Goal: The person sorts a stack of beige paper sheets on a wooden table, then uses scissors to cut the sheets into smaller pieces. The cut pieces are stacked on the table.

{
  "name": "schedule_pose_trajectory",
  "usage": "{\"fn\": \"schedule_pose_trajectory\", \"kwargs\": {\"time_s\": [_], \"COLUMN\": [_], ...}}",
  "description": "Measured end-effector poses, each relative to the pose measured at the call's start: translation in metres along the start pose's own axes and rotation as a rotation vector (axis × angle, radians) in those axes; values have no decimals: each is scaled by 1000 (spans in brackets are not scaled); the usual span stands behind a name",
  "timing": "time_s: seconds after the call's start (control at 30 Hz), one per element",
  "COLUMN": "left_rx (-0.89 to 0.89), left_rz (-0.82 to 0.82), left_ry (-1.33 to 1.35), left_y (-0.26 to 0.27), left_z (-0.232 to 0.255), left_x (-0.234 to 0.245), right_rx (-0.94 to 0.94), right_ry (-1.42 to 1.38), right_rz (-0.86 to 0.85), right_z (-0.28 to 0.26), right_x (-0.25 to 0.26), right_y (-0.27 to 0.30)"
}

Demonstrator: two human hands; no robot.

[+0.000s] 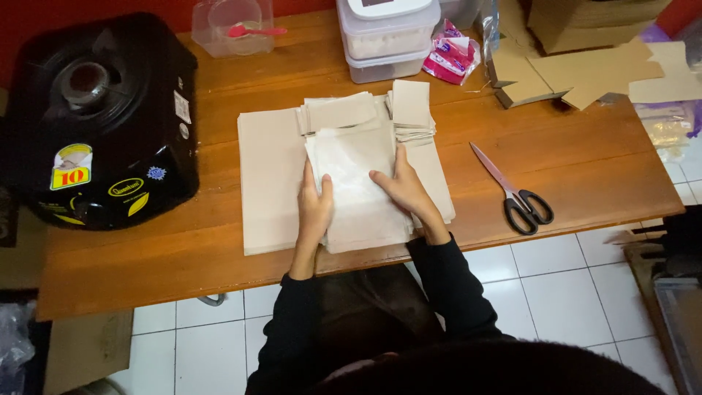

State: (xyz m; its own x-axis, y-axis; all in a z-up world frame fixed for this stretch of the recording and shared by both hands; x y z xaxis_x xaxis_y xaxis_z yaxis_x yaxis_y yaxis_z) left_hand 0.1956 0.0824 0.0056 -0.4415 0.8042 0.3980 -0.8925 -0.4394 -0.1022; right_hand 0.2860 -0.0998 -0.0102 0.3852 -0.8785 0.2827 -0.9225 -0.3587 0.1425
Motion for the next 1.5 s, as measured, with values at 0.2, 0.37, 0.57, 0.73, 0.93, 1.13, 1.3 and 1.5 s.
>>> {"fn": "schedule_pose_trajectory", "kwargs": {"time_s": [0.2,0.37,0.57,0.73,0.93,1.13,1.3,1.5], "left_rx": [-33,78,194,110,216,416,439,412], "left_rz": [147,1,-30,-48,61,45,92,39], "left_ry": [-4,333,384,309,267,79,86,76], "left_y": [-11,-5,5,13,44,79,71,74], "left_z": [-44,-29,-23,-16,-10,-47,-67,-58], "left_x": [19,-1,8,-7,37,17,-1,1], "right_rx": [121,22,40,234,59,-137,-225,-226], "right_ry": [269,155,110,86,210,264,284,233], "right_rz": [245,207,245,142,340,154,80,23], "right_z": [-33,-1,-11,-32,7,14,23,47], "right_x": [21,9,19,-11,28,20,9,-3], "right_y": [32,30,41,58,78,94,83,60]}}
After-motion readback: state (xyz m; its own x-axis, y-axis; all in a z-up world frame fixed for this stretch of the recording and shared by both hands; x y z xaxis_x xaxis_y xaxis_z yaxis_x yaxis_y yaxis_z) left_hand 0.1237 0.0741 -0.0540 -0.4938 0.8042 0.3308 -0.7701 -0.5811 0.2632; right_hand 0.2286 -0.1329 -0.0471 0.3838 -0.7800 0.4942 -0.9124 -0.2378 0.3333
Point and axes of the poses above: each hand's wrist, its own y-axis away from the middle knuckle, its own x-axis out of the back of the hand, z = x × y, the point moved 10 cm from there along -y, towards the middle knuckle, and after that the axes turned 6 degrees about -y, right-handed, at the moved point
